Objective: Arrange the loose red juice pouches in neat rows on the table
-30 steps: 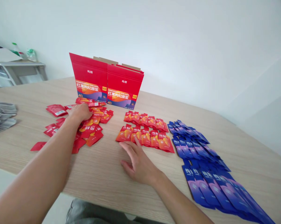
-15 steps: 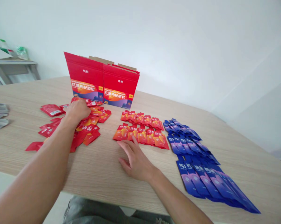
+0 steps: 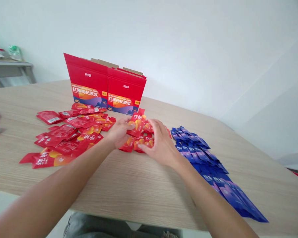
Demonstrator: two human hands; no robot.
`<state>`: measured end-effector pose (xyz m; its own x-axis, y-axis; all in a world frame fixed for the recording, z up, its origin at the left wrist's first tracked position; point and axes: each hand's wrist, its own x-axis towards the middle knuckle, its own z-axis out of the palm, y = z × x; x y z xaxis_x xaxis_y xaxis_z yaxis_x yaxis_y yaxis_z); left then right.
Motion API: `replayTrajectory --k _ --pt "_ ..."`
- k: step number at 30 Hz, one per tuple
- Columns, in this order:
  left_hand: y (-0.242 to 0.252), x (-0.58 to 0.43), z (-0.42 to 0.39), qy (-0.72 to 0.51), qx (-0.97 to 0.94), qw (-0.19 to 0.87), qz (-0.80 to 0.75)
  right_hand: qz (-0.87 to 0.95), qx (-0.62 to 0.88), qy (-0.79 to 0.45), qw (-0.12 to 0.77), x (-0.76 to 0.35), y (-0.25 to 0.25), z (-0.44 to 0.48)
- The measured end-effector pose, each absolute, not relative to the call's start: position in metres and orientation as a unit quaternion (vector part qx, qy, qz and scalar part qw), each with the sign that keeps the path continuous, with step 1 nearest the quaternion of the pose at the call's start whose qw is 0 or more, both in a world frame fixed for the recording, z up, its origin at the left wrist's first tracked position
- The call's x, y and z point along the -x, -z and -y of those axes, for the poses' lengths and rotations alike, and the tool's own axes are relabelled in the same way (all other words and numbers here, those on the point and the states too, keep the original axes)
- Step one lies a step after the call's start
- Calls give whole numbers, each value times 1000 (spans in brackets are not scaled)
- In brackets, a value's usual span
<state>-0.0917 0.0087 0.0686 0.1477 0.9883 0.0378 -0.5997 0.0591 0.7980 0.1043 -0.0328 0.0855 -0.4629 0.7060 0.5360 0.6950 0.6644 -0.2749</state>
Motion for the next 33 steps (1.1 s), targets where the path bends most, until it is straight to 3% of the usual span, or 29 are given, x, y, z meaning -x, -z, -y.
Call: replayTrajectory --k 7,16,27,33 --pt "-53 62 5 -563 -361 698 -256 867 447 5 219 -107 -83 12" --pt "-43 60 1 -548 -384 705 -235 863 467 50 187 -108 -83 11" --pt "-44 68 -1 -526 -434 697 -221 882 414 32 224 -124 -97 1" --pt "-39 66 -2 -512 -461 686 -232 888 426 26 172 -125 -104 5"
